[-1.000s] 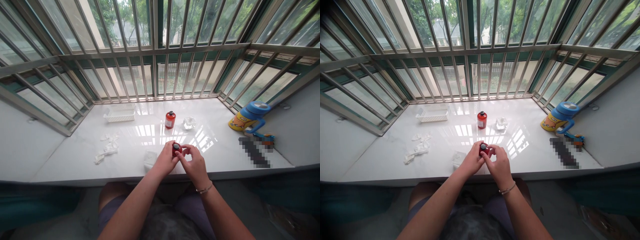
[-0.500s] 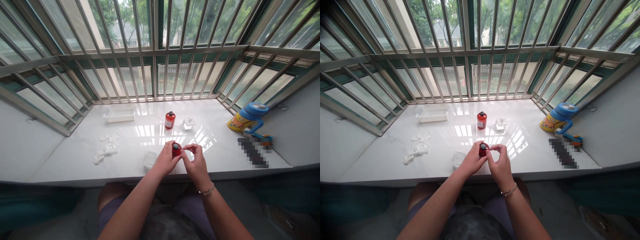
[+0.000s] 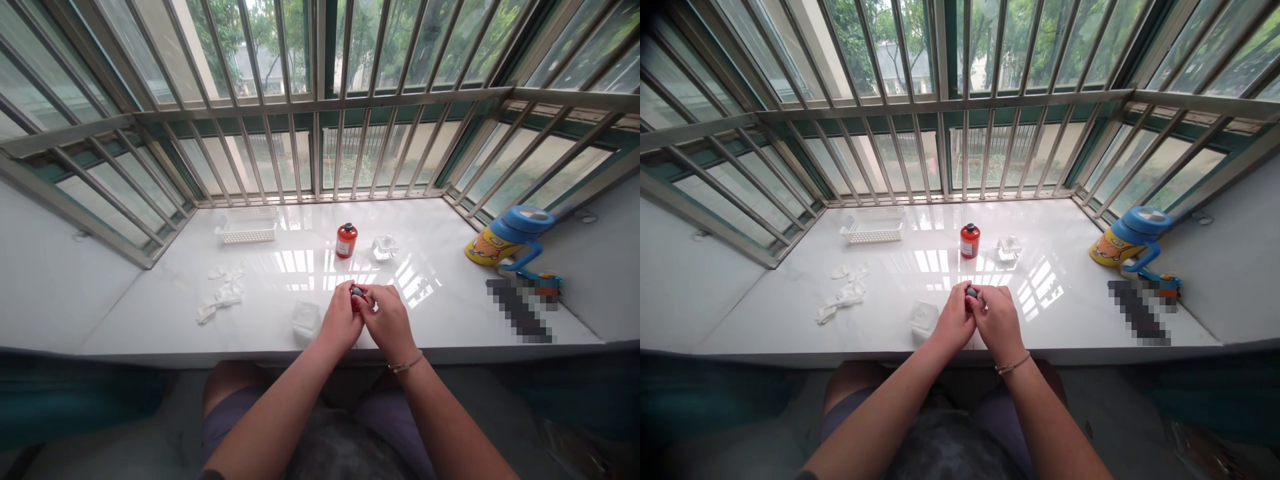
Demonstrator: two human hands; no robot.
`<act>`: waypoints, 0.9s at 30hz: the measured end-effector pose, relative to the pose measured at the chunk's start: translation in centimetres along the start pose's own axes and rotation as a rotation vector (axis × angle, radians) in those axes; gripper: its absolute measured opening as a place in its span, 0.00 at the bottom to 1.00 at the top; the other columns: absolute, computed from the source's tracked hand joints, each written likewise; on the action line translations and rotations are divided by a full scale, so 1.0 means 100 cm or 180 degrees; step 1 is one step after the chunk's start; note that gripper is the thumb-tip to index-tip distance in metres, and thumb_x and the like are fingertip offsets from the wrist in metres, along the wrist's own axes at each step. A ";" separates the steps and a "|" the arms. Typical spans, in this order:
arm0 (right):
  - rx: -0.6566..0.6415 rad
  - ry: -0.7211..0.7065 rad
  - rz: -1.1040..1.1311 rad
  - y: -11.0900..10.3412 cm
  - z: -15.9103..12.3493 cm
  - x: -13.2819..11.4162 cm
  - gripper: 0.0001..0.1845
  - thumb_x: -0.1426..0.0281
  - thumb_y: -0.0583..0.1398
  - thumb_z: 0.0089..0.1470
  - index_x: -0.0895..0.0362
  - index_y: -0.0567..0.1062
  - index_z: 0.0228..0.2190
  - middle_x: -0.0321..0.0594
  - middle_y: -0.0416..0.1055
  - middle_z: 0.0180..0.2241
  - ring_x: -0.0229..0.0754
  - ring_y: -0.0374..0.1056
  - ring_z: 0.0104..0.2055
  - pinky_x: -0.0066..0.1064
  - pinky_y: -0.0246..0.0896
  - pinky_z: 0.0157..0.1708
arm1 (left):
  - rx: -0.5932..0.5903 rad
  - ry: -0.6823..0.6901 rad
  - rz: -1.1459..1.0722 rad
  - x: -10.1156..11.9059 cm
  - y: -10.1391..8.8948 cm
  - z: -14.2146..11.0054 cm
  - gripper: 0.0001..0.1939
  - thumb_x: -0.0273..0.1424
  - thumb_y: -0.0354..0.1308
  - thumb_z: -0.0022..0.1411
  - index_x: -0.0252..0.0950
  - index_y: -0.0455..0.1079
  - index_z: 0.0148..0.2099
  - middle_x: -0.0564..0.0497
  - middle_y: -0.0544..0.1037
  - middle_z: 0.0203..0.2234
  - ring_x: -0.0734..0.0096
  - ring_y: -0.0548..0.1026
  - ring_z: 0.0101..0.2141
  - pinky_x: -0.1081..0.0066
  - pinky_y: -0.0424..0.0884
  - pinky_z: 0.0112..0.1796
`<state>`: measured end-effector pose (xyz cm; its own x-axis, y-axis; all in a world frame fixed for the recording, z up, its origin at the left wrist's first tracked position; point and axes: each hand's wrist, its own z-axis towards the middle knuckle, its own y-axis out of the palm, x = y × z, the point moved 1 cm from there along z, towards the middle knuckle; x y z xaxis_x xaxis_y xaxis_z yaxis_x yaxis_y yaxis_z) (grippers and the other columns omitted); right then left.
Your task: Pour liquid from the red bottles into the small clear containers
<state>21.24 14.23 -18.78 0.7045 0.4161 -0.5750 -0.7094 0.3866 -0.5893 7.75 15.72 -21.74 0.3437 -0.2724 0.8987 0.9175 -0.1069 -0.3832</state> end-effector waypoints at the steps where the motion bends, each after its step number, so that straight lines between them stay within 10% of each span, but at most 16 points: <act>1: -0.0009 -0.0063 0.0007 0.002 -0.001 0.000 0.14 0.68 0.62 0.68 0.50 0.67 0.29 0.41 0.78 0.37 0.51 0.71 0.45 0.45 0.69 0.45 | 0.0035 -0.0089 0.0024 0.000 0.002 -0.002 0.30 0.30 0.58 0.70 0.35 0.58 0.70 0.31 0.66 0.66 0.44 0.68 0.66 0.42 0.66 0.66; 7: 0.0297 -0.0210 0.0081 0.013 -0.014 0.008 0.13 0.65 0.62 0.68 0.52 0.72 0.52 0.47 0.78 0.49 0.54 0.72 0.52 0.54 0.70 0.54 | -0.0243 0.0009 0.0107 0.007 -0.037 -0.031 0.41 0.31 0.66 0.64 0.37 0.55 0.75 0.32 0.62 0.71 0.41 0.61 0.72 0.40 0.60 0.70; 14: 0.0092 -0.0299 0.0234 0.031 -0.022 0.029 0.36 0.63 0.67 0.65 0.50 0.61 0.68 0.51 0.71 0.63 0.57 0.69 0.63 0.58 0.70 0.61 | 0.1058 -0.0070 0.1435 -0.045 -0.178 -0.063 0.20 0.34 0.50 0.75 0.38 0.67 0.66 0.39 0.75 0.60 0.52 0.72 0.63 0.49 0.67 0.66; 18: 0.0061 -0.0244 0.0244 0.045 -0.009 0.043 0.38 0.63 0.67 0.64 0.49 0.59 0.69 0.51 0.70 0.64 0.56 0.70 0.63 0.56 0.73 0.58 | 0.0980 -0.0469 0.2475 -0.099 -0.244 -0.062 0.18 0.31 0.46 0.72 0.37 0.72 0.56 0.38 0.78 0.56 0.49 0.73 0.60 0.48 0.67 0.65; 27: 0.0012 0.0006 0.0191 0.069 0.044 0.071 0.39 0.64 0.66 0.62 0.52 0.60 0.68 0.52 0.72 0.60 0.56 0.72 0.57 0.53 0.74 0.53 | 0.0710 -0.0692 0.2796 -0.140 -0.273 -0.056 0.20 0.28 0.50 0.64 0.33 0.74 0.55 0.35 0.80 0.53 0.44 0.74 0.57 0.47 0.67 0.63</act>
<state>21.25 23.50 -24.44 0.6607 0.4372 -0.6102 -0.7504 0.3640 -0.5517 -23.26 17.09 -25.10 0.9421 0.0190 0.3348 0.3203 0.2451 -0.9151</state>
